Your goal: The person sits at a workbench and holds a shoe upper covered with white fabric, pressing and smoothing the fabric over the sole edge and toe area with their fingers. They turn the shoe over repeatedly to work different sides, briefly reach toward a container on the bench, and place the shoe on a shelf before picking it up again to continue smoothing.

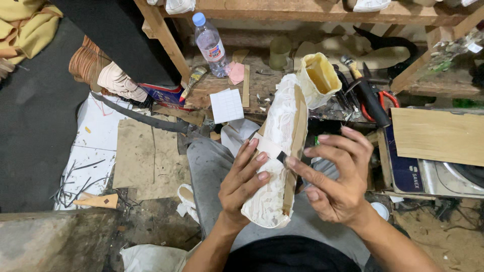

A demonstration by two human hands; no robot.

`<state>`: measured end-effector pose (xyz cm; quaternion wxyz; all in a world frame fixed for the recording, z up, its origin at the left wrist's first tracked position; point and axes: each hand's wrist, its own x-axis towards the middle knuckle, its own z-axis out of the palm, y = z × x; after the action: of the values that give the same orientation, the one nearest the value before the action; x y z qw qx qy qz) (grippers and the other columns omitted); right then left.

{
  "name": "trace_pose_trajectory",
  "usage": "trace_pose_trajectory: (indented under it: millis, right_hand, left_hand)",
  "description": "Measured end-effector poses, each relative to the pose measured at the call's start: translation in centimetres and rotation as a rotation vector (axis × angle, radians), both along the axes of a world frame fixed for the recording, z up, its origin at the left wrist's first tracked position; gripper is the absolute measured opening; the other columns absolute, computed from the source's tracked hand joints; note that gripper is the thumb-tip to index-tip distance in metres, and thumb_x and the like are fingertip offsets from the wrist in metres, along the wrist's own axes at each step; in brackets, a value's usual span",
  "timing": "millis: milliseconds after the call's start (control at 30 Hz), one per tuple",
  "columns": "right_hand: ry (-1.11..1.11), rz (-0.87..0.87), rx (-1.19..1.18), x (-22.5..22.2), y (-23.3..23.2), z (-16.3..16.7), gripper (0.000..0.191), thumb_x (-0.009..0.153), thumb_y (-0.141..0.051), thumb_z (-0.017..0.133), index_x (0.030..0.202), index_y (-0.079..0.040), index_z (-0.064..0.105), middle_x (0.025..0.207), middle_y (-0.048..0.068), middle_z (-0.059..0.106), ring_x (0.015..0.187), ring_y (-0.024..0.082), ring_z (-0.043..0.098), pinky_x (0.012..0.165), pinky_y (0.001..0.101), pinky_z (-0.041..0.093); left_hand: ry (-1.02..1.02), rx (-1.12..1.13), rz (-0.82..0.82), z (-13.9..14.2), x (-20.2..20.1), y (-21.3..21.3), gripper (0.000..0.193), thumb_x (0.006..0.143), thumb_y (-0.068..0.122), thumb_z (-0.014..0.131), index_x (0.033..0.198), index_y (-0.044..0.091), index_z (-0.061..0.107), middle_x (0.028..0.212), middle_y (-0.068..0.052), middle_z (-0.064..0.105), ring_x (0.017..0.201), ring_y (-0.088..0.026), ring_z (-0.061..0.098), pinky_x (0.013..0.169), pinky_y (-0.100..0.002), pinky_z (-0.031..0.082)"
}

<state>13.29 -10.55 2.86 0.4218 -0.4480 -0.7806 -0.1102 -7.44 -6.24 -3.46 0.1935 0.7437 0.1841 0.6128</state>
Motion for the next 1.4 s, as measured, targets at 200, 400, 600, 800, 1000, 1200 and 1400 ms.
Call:
trace_pose_trajectory:
  millis: [200,400,600,800,1000,1200,1400]
  right_hand:
    - [0.103,0.054,-0.06,-0.2,0.0,-0.4,0.046,0.105,-0.043,0.044,0.115,-0.015,0.078,0.113,0.009,0.066,0.12,0.032,0.055,0.119,0.0559,0.034]
    - [0.055,0.032,0.002,-0.3,-0.3,-0.6,0.045,0.102,-0.042,0.045,0.112,-0.015,0.08,0.114,0.009,0.066,0.118,0.031,0.054,0.117,0.0564,0.032]
    - [0.003,0.016,0.017,-1.0,-0.4,0.3,0.044,0.101,-0.042,0.048,0.11,-0.014,0.081,0.11,0.008,0.068,0.113,0.03,0.055,0.113,0.0581,0.034]
    - [0.235,0.17,0.037,2.5,3.1,-0.4,0.042,0.106,-0.034,0.042,0.1,-0.012,0.078,0.105,0.006,0.066,0.11,0.025,0.061,0.111,0.0507,0.046]
    - [0.151,-0.3,-0.506,12.5,18.6,-7.3,0.049,0.104,-0.045,0.049,0.11,-0.006,0.079,0.126,0.02,0.06,0.123,0.039,0.053,0.109,0.0489,0.043]
    - [-0.348,-0.475,-0.868,13.2,25.6,-12.1,0.076,0.097,-0.071,0.033,0.119,-0.012,0.076,0.162,0.022,0.023,0.148,0.042,0.017,0.115,0.0552,0.021]
    - [-0.28,-0.441,-0.981,13.8,25.6,-8.8,0.076,0.103,-0.065,0.031,0.103,-0.008,0.08,0.157,0.017,0.041,0.145,0.039,0.032,0.116,0.0541,0.028]
  left_hand:
    - [0.011,0.002,-0.013,0.0,0.0,0.1,0.03,0.095,0.018,0.075,0.119,0.008,0.063,0.136,-0.018,0.065,0.139,-0.047,0.056,0.123,-0.065,0.043]
    - [0.017,-0.023,-0.003,-0.1,-0.1,0.1,0.029,0.096,0.017,0.075,0.121,0.008,0.065,0.137,-0.018,0.066,0.141,-0.047,0.056,0.124,-0.065,0.043]
    - [0.039,-0.014,0.026,0.0,-0.1,0.3,0.033,0.093,0.02,0.078,0.12,0.008,0.064,0.136,-0.018,0.066,0.14,-0.046,0.057,0.124,-0.063,0.043]
    - [-0.018,-0.115,0.077,-1.2,-0.8,0.2,0.047,0.091,0.024,0.081,0.127,0.004,0.059,0.138,-0.022,0.062,0.138,-0.046,0.057,0.119,-0.056,0.048]
    - [-0.195,-0.382,0.067,-5.0,-2.5,-2.3,0.05,0.098,0.015,0.075,0.141,0.001,0.053,0.148,-0.027,0.057,0.143,-0.044,0.054,0.122,-0.054,0.045]
    - [-0.427,-0.525,0.045,-8.9,-2.9,-3.6,0.049,0.096,0.007,0.067,0.143,-0.004,0.057,0.151,-0.032,0.055,0.145,-0.044,0.054,0.121,-0.054,0.044]
    - [-0.321,-0.481,0.135,-9.9,-4.1,-3.2,0.051,0.093,0.0,0.065,0.143,-0.004,0.053,0.15,-0.031,0.053,0.144,-0.043,0.052,0.12,-0.051,0.043]
